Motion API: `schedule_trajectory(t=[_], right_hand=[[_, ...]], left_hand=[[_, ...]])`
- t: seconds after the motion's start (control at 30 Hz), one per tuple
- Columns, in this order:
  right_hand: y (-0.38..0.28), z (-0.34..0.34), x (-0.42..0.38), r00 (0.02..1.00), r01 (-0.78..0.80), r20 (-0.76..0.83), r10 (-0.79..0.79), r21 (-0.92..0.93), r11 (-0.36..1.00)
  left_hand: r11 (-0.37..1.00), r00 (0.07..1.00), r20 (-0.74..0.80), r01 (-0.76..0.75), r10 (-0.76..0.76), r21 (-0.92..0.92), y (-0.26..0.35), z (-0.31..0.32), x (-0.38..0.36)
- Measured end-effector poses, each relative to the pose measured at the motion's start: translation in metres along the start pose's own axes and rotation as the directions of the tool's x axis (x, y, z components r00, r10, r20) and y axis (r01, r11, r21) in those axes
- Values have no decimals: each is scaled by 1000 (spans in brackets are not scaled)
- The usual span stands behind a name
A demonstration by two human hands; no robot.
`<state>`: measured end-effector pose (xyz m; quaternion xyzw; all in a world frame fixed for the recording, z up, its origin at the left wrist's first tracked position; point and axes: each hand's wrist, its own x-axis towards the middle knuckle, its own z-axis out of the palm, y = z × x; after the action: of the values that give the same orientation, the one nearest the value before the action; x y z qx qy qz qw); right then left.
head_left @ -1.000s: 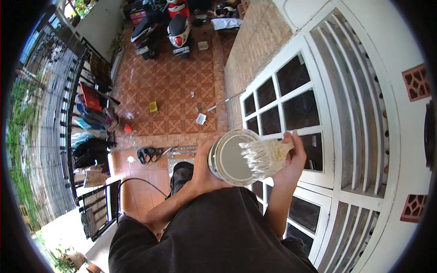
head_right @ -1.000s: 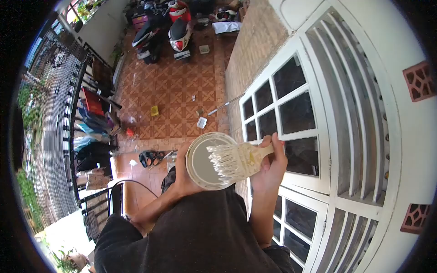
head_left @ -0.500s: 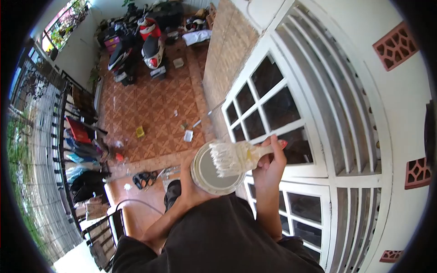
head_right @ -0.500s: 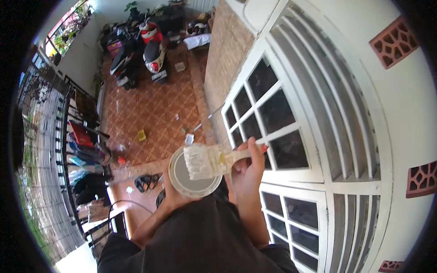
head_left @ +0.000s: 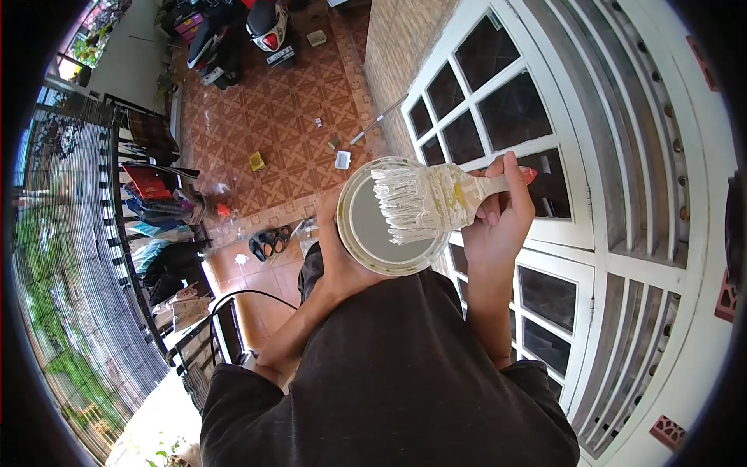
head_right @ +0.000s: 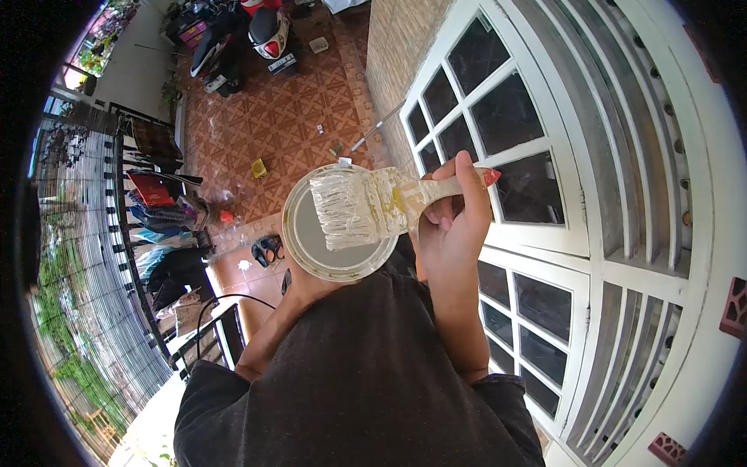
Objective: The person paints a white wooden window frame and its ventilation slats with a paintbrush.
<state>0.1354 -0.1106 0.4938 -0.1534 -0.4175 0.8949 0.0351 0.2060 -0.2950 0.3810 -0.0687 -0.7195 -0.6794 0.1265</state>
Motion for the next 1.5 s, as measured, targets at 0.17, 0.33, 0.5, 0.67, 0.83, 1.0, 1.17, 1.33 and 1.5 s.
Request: schedule_trajectory(t=[0.17,0.33,0.5,0.67,0.83,1.0,1.17,1.33,1.5], right_hand=[[2,3,3,1000,1,7,-1,30,1000],[8,5,11,999,-41,-22,42,49,998],[9,11,15,995,-96,8,96,70,993],[7,9,22,992,-125,18,124,98,987],[-1,2,34,990,-140,10,140,110,984],[-8,-3,41,990,-136,-10,139,129,982],[-18,-22,54,982,-183,91,165,265,947],[-35,-23,63,970,-239,113,215,299,924],[-48,-20,77,959,-271,158,236,253,929]], left_hand=[[997,998,5,58,-57,-47,-2,-3,3],[991,991,27,134,-134,10,-12,-9,-3],[978,978,-17,207,-207,4,-39,-15,-16],[970,970,-16,242,-242,18,-42,-15,-13],[963,963,-12,268,-268,27,-44,-11,-8],[956,957,-13,289,-288,45,-43,-5,-3],[948,951,-34,309,-307,74,-36,11,4],[941,944,-53,329,-326,79,-30,31,18],[937,940,-63,338,-334,83,-27,51,25]])
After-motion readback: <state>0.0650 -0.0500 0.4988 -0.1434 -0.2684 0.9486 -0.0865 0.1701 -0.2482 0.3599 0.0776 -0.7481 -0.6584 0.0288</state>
